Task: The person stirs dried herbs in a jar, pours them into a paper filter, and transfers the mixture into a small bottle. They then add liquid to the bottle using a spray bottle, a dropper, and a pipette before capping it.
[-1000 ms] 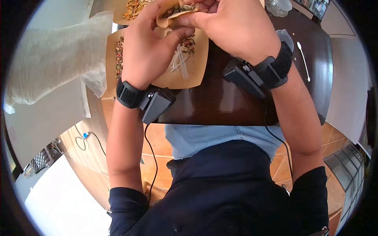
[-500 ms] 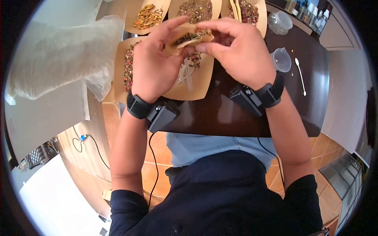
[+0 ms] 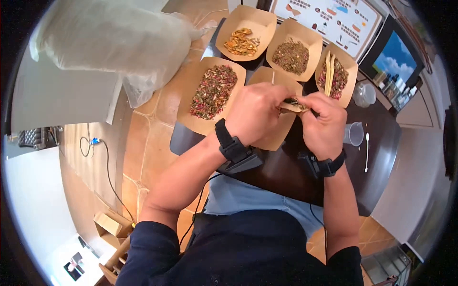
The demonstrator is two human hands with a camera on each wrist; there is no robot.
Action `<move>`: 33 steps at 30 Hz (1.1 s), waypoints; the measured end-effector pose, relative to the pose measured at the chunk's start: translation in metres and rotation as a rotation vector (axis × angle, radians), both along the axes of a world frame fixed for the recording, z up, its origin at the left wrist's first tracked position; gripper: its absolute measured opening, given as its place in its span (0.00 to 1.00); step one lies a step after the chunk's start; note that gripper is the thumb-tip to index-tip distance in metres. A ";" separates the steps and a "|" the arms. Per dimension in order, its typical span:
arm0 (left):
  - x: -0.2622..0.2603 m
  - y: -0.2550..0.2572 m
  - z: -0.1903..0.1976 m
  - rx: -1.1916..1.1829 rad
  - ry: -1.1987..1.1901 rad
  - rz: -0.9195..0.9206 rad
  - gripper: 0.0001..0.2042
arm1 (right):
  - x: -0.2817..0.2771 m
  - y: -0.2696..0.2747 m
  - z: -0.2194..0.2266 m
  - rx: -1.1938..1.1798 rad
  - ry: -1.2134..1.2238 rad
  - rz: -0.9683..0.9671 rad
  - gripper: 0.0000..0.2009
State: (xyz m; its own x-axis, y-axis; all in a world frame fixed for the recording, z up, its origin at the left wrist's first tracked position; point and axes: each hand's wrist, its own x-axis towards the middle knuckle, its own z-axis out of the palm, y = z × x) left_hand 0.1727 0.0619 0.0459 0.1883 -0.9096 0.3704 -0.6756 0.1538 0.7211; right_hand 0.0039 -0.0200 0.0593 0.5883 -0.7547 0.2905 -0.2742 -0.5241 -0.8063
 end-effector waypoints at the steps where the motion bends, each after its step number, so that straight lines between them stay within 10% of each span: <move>1: 0.000 0.001 0.001 -0.001 0.024 -0.008 0.15 | 0.000 0.000 0.000 0.018 0.000 -0.002 0.13; 9: 0.003 0.016 0.008 0.048 0.226 0.068 0.30 | -0.002 0.007 0.006 0.153 -0.085 -0.063 0.14; 33: -0.002 0.038 0.007 -0.027 0.291 0.071 0.26 | -0.010 0.017 -0.005 0.253 -0.228 -0.103 0.07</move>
